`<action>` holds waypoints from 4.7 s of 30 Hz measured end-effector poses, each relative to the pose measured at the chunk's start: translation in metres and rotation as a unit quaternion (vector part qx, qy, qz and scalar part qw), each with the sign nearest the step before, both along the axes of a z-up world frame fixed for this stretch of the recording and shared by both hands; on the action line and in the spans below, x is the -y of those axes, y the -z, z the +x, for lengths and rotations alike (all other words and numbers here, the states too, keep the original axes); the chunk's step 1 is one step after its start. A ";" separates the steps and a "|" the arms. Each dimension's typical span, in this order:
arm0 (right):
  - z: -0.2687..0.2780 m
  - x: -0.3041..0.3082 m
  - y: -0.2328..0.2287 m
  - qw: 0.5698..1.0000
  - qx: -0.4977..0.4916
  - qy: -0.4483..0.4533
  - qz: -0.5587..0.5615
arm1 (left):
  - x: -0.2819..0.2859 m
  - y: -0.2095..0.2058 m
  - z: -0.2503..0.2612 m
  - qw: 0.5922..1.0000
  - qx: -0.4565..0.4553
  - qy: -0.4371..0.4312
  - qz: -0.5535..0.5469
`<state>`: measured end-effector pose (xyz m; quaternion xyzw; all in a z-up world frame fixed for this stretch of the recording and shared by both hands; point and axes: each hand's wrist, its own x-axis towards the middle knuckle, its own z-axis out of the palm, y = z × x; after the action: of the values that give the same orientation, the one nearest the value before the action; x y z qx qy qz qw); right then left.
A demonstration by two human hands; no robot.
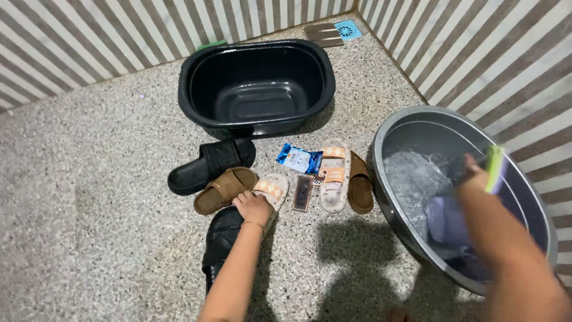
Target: The person prepares a soapy solution in a small purple scoop, then scrubs a black slipper with a brush, covering the sole, strap, and interior. The person repeatedly dips the brush into the soapy water and continues scrubbing the slipper thoroughly.
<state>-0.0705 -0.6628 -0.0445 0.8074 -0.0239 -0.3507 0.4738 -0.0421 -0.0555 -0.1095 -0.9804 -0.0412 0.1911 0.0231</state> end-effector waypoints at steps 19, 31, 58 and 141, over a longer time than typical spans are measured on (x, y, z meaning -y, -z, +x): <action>-0.069 -0.006 0.006 0.877 0.290 0.260 0.280 | -0.027 -0.055 0.038 0.960 -0.266 -0.083 -0.024; -0.038 -0.100 -0.001 0.466 0.222 0.588 0.623 | -0.106 -0.038 0.050 0.960 -0.251 -0.125 -0.022; -0.026 -0.363 -0.175 0.295 -0.008 0.445 0.846 | -0.040 -0.203 0.011 0.767 -0.107 -0.151 -0.614; -0.057 -0.409 0.014 0.407 -0.039 0.393 0.824 | -0.085 -0.118 0.010 0.766 -0.302 0.069 -0.564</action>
<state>-0.1277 -0.2538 -0.0588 0.6960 -0.0195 -0.3799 -0.6089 -0.0317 0.0293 0.0085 -0.7088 0.1507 0.4639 -0.5096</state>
